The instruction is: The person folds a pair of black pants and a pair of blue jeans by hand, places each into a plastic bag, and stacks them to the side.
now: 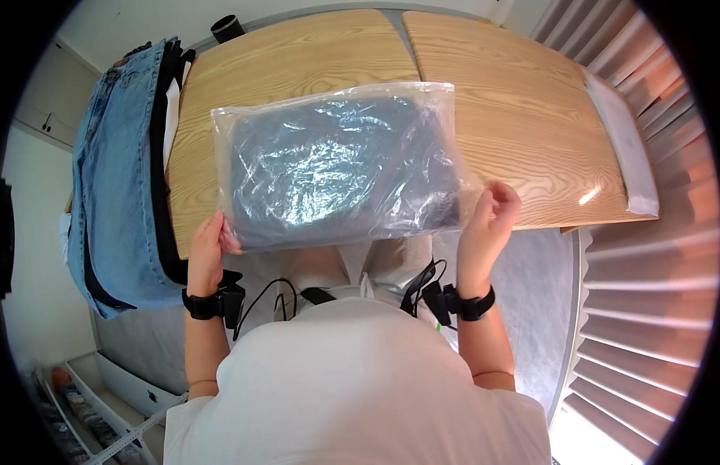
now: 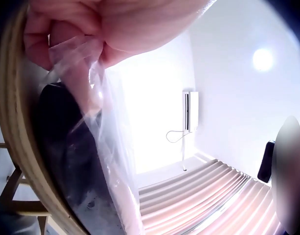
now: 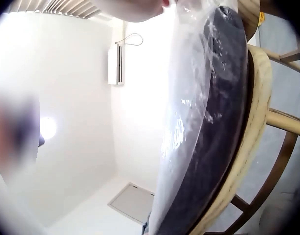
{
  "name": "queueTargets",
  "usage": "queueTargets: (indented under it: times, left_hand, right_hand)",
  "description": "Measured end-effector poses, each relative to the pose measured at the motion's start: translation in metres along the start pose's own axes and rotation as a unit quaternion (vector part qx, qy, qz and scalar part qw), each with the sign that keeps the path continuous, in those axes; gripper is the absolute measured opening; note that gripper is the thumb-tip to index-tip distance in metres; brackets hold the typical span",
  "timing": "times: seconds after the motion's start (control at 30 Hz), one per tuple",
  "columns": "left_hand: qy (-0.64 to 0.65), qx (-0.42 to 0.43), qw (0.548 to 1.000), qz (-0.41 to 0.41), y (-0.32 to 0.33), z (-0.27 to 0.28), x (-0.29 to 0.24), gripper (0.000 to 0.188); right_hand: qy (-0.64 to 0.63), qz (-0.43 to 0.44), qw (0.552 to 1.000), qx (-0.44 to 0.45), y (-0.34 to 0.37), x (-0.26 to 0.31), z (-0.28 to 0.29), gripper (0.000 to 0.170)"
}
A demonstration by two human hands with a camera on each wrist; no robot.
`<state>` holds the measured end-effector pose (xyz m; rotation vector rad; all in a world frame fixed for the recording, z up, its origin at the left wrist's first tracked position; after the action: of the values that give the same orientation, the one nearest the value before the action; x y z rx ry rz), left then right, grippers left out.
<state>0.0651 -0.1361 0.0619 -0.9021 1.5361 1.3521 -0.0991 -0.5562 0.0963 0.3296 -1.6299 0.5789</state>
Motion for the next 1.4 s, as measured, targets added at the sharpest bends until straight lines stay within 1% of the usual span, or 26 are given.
queueTargets:
  times: [0.03, 0.07, 0.1, 0.13, 0.2, 0.23, 0.3, 0.37, 0.43, 0.47, 0.5, 0.53, 0.57, 0.6, 0.67, 0.7, 0.73, 0.77, 0.8, 0.87, 0.93, 1.03, 1.13, 1.17, 1.3, 1.4]
  left_hand:
    - [0.009, -0.004, 1.000, 0.000, -0.001, 0.000, 0.000, 0.031]
    - [0.010, -0.004, 1.000, -0.001, -0.002, 0.001, 0.001, 0.031]
    - [0.007, 0.004, 1.000, -0.001, -0.003, 0.001, 0.003, 0.032]
    - [0.002, 0.011, 1.000, -0.001, -0.004, 0.002, 0.004, 0.033]
    - [-0.003, 0.007, 1.000, 0.000, -0.002, 0.002, 0.003, 0.033]
    - [-0.004, 0.003, 1.000, 0.000, -0.001, 0.004, 0.003, 0.033]
    - [-0.005, 0.006, 1.000, -0.002, 0.000, 0.003, 0.001, 0.032]
    - [-0.002, 0.007, 1.000, -0.004, 0.001, 0.006, 0.002, 0.031]
    - [-0.039, -0.028, 0.998, -0.030, 0.001, 0.013, -0.008, 0.023]
    - [-0.037, -0.032, 0.998, -0.032, 0.002, 0.012, -0.011, 0.023]
    - [-0.227, -0.139, 0.933, -0.244, 0.026, 0.003, -0.067, 0.020]
    - [-0.399, -0.232, 0.778, -0.426, 0.064, -0.024, -0.111, 0.023]
    - [-0.436, -0.095, 0.774, -0.450, 0.065, -0.056, -0.122, 0.030]
    - [-0.461, 0.045, 0.756, -0.463, 0.067, -0.087, -0.125, 0.039]
    - [-0.552, 0.188, 0.679, -0.447, 0.064, -0.133, -0.110, 0.049]
    - [-0.553, 0.187, 0.682, -0.440, 0.052, -0.135, -0.107, 0.049]
    - [-0.619, 0.190, 0.605, -0.463, 0.042, -0.141, -0.096, 0.054]
    - [-0.678, 0.193, 0.519, -0.484, 0.034, -0.147, -0.083, 0.058]
    - [-0.680, 0.198, 0.517, -0.481, 0.024, -0.146, -0.079, 0.058]
    - [-0.683, 0.198, 0.524, -0.469, 0.005, -0.142, -0.073, 0.064]
    - [-0.683, 0.210, 0.535, -0.450, -0.002, -0.144, -0.067, 0.068]
    - [-0.674, 0.239, 0.568, -0.407, -0.011, -0.142, -0.059, 0.069]
    - [-0.669, 0.259, 0.583, -0.382, -0.016, -0.142, -0.056, 0.070]
    - [-0.660, 0.267, 0.594, -0.375, -0.017, -0.143, -0.057, 0.070]
    - [-0.645, 0.285, 0.611, -0.360, -0.022, -0.143, -0.053, 0.068]
    - [-0.645, 0.283, 0.609, -0.365, -0.021, -0.143, -0.053, 0.068]
  right_hand:
    - [0.130, 0.170, 0.976, -0.032, 0.014, 0.045, -0.009, 0.015]
    - [0.254, 0.332, 0.906, -0.064, 0.037, 0.083, -0.024, 0.019]
    - [0.261, 0.361, 0.892, 0.078, 0.047, 0.084, -0.054, 0.025]
    - [0.262, 0.380, 0.860, 0.218, 0.064, 0.084, -0.084, 0.034]
    - [0.388, 0.391, 0.779, 0.298, 0.087, 0.081, -0.131, 0.040]
    - [0.388, 0.389, 0.781, 0.297, 0.084, 0.077, -0.137, 0.040]
    - [0.453, 0.395, 0.747, 0.284, 0.070, 0.061, -0.151, 0.040]
    - [0.457, 0.398, 0.744, 0.282, 0.054, 0.055, -0.156, 0.040]
    - [0.461, 0.400, 0.741, 0.280, 0.046, 0.054, -0.158, 0.039]
    - [0.459, 0.403, 0.740, 0.281, 0.048, 0.055, -0.161, 0.039]
    - [0.477, 0.399, 0.738, 0.262, 0.050, 0.055, -0.161, 0.038]
    - [0.496, 0.394, 0.734, 0.246, 0.051, 0.054, -0.161, 0.038]
    - [0.495, 0.395, 0.731, 0.256, 0.056, 0.053, -0.166, 0.038]
    - [0.474, 0.408, 0.729, 0.280, 0.064, 0.054, -0.173, 0.038]
    - [0.450, 0.419, 0.724, 0.314, 0.072, 0.055, -0.180, 0.039]
    - [0.460, 0.415, 0.718, 0.317, 0.069, 0.054, -0.182, 0.040]
    - [0.471, 0.409, 0.714, 0.317, 0.066, 0.052, -0.182, 0.040]
    - [0.487, 0.405, 0.711, 0.306, 0.060, 0.050, -0.179, 0.044]
    - [0.486, 0.399, 0.714, 0.307, 0.057, 0.049, -0.175, 0.044]
    - [0.502, 0.408, 0.700, 0.304, 0.050, 0.048, -0.175, 0.046]
    - [0.507, 0.405, 0.697, 0.306, 0.048, 0.043, -0.176, 0.048]
    - [0.506, 0.397, 0.701, 0.308, 0.046, 0.038, -0.179, 0.048]
    - [0.514, 0.373, 0.702, 0.322, 0.044, 0.033, -0.181, 0.049]
    - [0.508, 0.366, 0.708, 0.327, 0.043, 0.032, -0.181, 0.050]
    - [0.500, 0.353, 0.717, 0.335, 0.041, 0.030, -0.183, 0.050]
    - [0.494, 0.357, 0.722, 0.327, 0.041, 0.031, -0.180, 0.050]
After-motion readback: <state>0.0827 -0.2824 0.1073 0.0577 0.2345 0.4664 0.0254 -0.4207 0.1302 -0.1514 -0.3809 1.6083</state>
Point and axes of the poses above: each hand's wrist, its own y-axis away from the middle knuckle, its own z-axis out of the back of the hand, x = y × z, the point moved 9 cm from there along -y, towards the middle knuckle, and after that the axes turned 3 degrees about z, right-handed, at the moved point
